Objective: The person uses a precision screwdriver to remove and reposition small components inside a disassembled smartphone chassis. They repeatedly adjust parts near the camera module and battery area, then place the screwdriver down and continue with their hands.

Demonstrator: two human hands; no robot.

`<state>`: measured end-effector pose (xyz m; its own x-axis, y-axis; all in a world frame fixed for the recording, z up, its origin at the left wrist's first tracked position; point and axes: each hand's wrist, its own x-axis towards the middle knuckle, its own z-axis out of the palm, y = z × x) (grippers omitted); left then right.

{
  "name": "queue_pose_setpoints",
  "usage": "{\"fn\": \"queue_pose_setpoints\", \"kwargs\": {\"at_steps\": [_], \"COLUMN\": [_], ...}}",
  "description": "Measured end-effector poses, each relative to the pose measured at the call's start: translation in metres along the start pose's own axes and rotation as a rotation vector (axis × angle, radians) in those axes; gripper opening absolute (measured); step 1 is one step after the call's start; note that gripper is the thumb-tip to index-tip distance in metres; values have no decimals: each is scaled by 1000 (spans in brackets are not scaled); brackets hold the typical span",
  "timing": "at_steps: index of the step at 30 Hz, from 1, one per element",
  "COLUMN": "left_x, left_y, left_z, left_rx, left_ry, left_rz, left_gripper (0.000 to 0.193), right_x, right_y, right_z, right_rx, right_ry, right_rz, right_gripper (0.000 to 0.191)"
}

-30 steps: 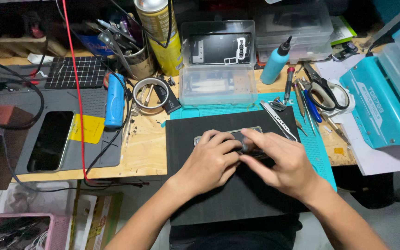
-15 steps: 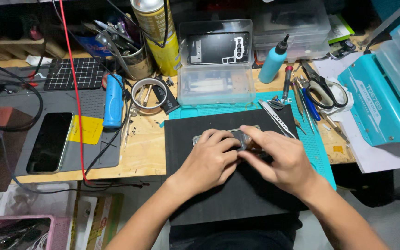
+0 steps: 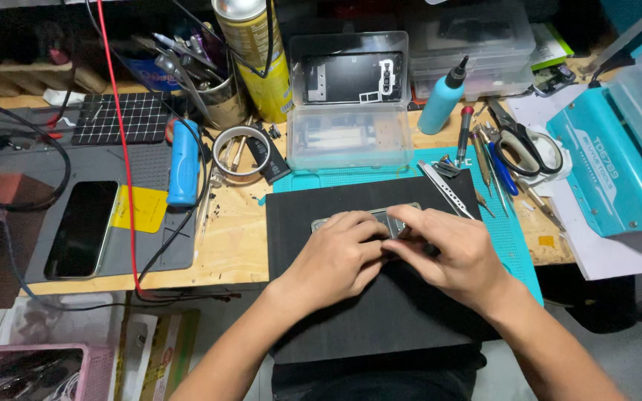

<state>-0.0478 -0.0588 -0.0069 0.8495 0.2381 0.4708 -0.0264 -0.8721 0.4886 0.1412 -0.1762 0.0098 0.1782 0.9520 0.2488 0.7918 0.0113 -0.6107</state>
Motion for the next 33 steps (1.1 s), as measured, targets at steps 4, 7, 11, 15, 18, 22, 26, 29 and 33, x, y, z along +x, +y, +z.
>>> {"fn": "queue_pose_setpoints", "kwargs": {"at_steps": [4,7,11,15,18,22,26,29,33], "left_x": [1,0,0,-1,-3,-4,-8,-11,-11], "left_y": [1,1,-1,-3,-3,2,11,16,16], "left_z": [0,0,0,0,-1,2,5,7,5], "left_rx": [-12,2,-1,-6,-38,62,163,185,157], "left_ry": [34,13,19,1,-4,2,-59,-67,-39], "left_rz": [17,7,8,17,-5,35,18,4,5], "left_gripper": [17,17,18,16,14,14,15,19,24], "right_x": [-2,-3,-1,1,-2,-1,0,-3,-4], "right_y": [-3,-6,-5,-6,-6,-7,-6,-7,-4], "right_z": [-4,-4,-5,-4,-8,-7,-8,-9,-9], "right_rx": [212,154,252,119,250,165,233,182,249], "right_ry": [72,119,44,95,34,94,26,58,30], "right_rz": [-321,-297,-281,-200,-313,-307,-222,-244,-243], "right_gripper": [48,47,50,46,54,46,50,46,53]}}
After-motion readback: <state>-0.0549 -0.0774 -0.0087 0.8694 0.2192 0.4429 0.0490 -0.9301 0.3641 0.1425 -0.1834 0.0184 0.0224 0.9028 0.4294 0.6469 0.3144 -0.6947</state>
